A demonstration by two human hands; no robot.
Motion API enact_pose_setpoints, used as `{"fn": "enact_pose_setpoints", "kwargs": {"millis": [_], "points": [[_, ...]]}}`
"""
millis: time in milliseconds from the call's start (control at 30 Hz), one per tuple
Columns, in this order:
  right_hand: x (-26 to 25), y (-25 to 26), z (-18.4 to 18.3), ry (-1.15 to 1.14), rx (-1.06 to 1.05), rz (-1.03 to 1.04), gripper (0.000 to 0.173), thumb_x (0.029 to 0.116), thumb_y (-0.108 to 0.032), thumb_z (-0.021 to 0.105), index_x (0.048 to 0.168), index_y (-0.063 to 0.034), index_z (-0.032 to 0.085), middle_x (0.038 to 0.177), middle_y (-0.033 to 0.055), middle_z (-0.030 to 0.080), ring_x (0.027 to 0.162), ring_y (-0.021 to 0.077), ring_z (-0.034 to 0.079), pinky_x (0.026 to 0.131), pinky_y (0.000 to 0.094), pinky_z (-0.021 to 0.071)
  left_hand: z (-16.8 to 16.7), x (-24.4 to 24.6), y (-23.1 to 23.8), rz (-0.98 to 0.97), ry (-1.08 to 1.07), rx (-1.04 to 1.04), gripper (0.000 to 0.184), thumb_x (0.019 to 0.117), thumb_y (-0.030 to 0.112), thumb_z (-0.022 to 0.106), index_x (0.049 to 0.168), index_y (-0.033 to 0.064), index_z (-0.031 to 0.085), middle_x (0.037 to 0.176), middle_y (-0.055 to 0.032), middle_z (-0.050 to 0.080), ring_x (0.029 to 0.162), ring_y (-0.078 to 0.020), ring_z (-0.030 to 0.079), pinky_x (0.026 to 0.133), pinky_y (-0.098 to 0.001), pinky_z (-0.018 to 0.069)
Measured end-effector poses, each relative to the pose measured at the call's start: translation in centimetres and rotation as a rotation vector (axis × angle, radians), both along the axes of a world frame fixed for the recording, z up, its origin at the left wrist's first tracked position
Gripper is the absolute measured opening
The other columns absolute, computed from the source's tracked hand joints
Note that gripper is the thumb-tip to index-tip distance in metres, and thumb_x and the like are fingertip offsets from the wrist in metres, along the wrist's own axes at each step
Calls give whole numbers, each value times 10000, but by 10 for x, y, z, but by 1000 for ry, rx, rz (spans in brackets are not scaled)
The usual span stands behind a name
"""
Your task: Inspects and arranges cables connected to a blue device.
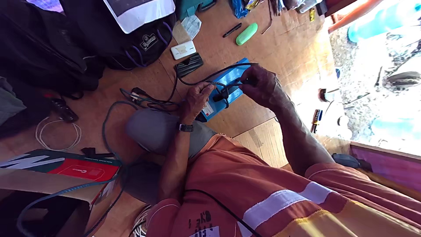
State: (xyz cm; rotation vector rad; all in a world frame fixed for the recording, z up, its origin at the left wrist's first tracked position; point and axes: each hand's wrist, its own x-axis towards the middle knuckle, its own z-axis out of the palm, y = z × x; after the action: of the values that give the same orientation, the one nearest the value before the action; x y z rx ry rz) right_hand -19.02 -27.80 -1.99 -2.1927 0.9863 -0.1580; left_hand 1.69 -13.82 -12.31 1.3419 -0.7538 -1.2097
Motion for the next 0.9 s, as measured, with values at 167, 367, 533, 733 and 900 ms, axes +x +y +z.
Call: {"fn": "enact_pose_setpoints", "kwargs": {"millis": [167,367,533,733,900], "points": [[42,37,-5,-20,-35,117,278,923,-169,752,1152,-49,650,1080,97,682,911,191,691,827,415,612,0,-6,-5,12,-63,-128,275,1074,249,550,1171,83,747,872,-19,704,655,-90,595,592,-247,510],[17,82,-26,-65,95,72,308,1004,-206,673,1279,-149,546,995,26,716,649,159,681,554,378,612,9,0,0,154,59,-329,263,1072,150,523,1111,-29,712,848,-87,695,612,-118,570,526,-249,476],[20,40,-23,-162,54,-163,244,1065,-294,547,1166,-87,629,900,21,711,692,130,676,606,350,592,22,9,19,-289,309,-281,230,1002,210,649,941,-1,715,747,-76,704,551,-99,601,489,-237,496],[45,8,-48,226,58,390,402,968,-81,651,1299,-302,711,1243,77,658,1085,243,669,923,504,576,19,1,22,-847,352,-70,213,990,202,689,968,0,751,709,-71,705,510,-75,573,459,-211,447],[96,17,-18,673,159,579,234,963,-169,698,1190,-212,738,1207,152,614,1026,312,660,867,540,568,20,0,25,-840,447,-81,182,976,89,666,1113,-22,713,812,-101,716,543,-81,565,460,-202,426]]}}
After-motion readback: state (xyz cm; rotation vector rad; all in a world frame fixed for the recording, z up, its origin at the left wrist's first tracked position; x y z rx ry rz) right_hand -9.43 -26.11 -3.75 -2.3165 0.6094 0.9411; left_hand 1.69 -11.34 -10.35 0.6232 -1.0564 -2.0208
